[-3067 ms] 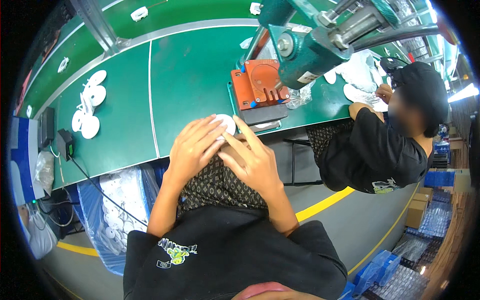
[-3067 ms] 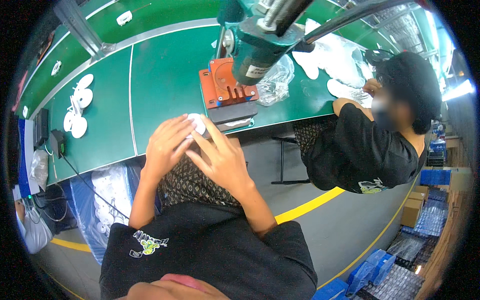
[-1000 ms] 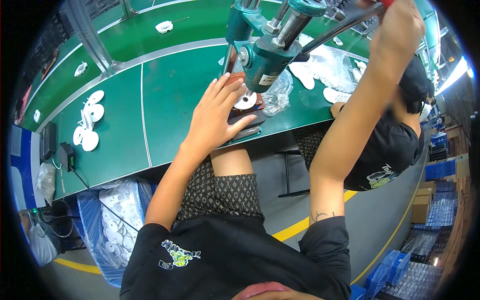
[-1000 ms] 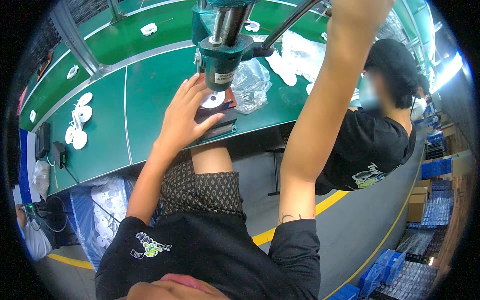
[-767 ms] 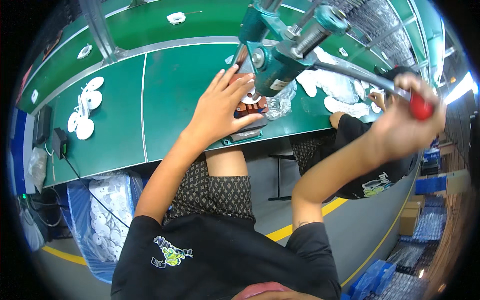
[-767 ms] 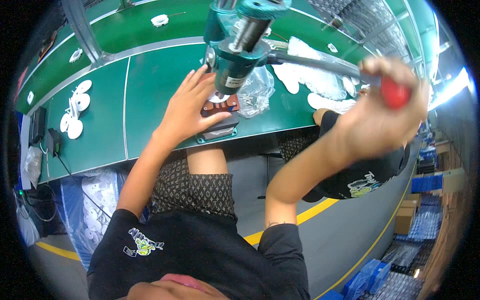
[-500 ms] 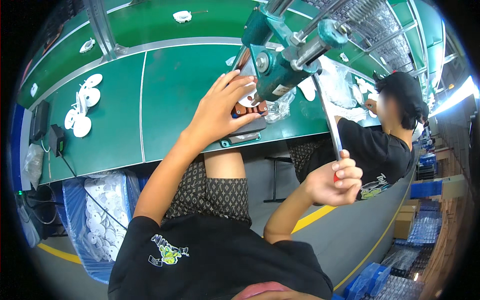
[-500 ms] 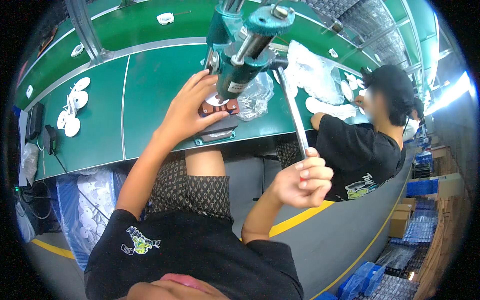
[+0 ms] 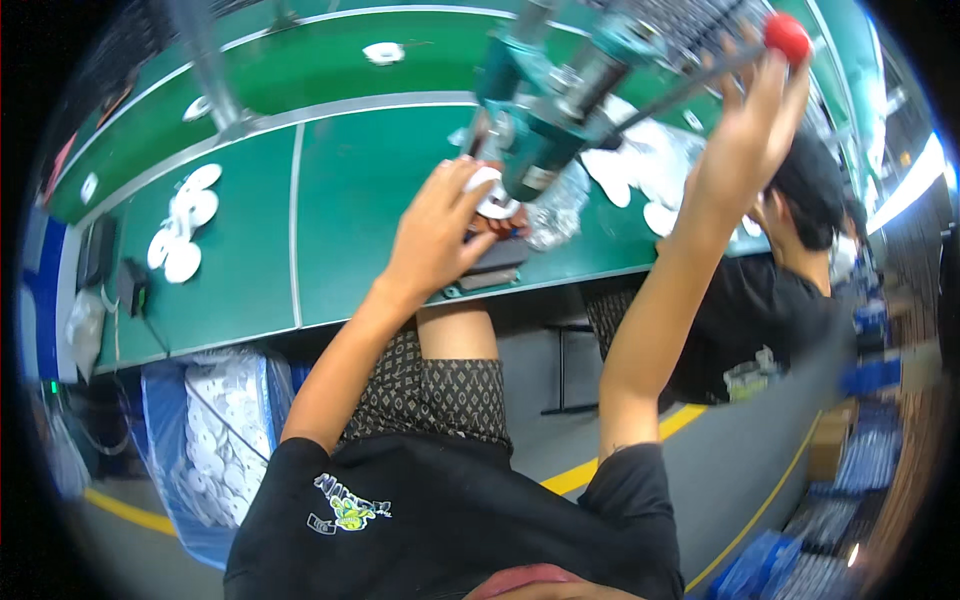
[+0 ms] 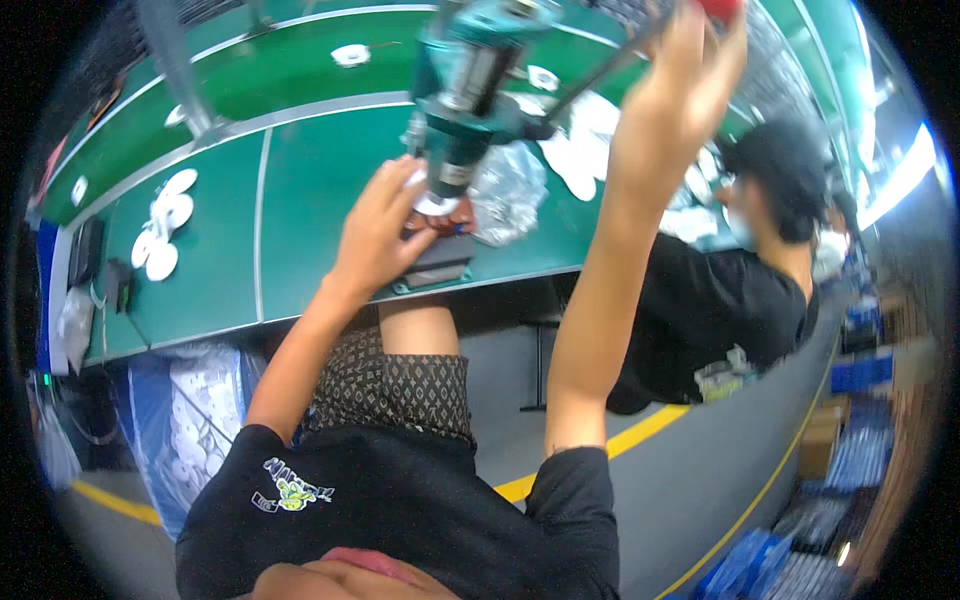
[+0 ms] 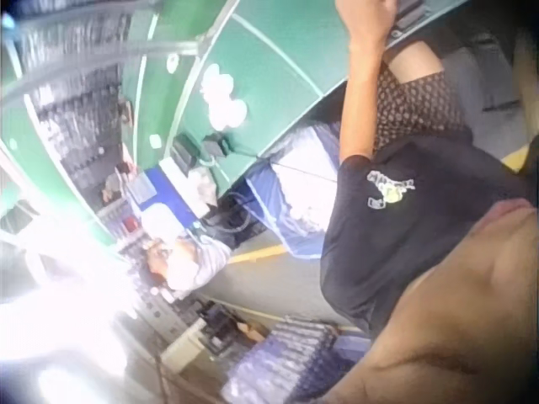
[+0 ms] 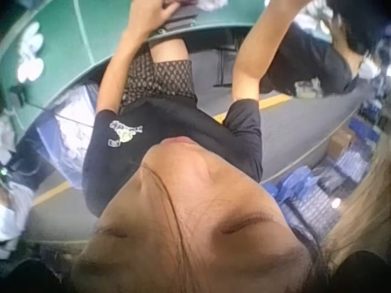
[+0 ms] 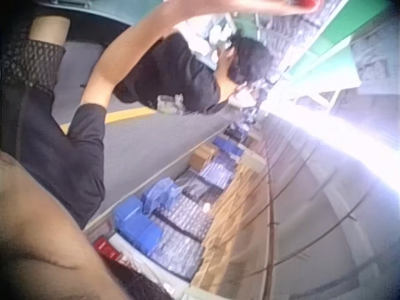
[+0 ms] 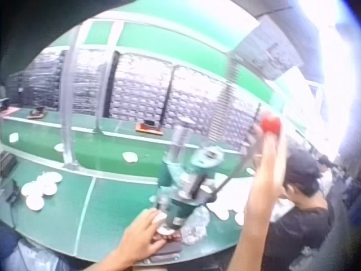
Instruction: Assembling small circular components using a manual press at a factory workbench.
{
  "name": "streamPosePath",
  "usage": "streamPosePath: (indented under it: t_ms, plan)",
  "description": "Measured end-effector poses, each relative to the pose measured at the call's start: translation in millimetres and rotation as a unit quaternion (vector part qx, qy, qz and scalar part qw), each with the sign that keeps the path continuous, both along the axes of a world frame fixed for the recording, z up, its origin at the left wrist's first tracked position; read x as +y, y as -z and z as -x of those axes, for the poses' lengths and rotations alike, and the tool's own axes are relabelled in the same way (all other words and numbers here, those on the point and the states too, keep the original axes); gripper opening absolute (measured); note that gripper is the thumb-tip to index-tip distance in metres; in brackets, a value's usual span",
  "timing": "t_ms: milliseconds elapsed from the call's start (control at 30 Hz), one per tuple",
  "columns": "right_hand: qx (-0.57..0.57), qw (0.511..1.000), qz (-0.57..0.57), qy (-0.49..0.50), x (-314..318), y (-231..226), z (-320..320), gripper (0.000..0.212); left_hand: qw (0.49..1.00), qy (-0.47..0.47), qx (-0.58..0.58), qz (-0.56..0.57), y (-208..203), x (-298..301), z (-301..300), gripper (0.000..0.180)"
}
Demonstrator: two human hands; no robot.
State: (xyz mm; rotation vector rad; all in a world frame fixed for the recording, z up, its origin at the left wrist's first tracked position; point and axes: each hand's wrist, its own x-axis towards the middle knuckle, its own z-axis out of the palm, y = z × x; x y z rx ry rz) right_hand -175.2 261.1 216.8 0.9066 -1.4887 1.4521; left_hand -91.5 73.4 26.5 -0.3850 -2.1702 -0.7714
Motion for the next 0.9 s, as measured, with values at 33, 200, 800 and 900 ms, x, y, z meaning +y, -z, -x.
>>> streamPosePath:
  t_ms: [33, 200, 800, 900]
  plan:
    - [0.010, 0.999, 0.019, 0.031, -4, 26, -5, 0.052, 1.000, -0.005, 0.002, 0.005, 1, -2, -4, 0.059]
    - [0.012, 0.989, -0.024, 0.149, -19, 198, -90, 0.042, 0.997, 0.034, 0.021, -0.059, 6, 4, -50, 0.053]
    - [-0.059, 0.959, -0.240, 0.140, 16, 223, -120, 0.071, 0.933, 0.018, -0.272, -0.234, 6, -28, -155, 0.027]
    - [-0.222, 0.932, -0.129, 0.256, 64, 215, -46, 0.071, 0.936, -0.314, -0.132, 0.089, 6, -133, -156, 0.034]
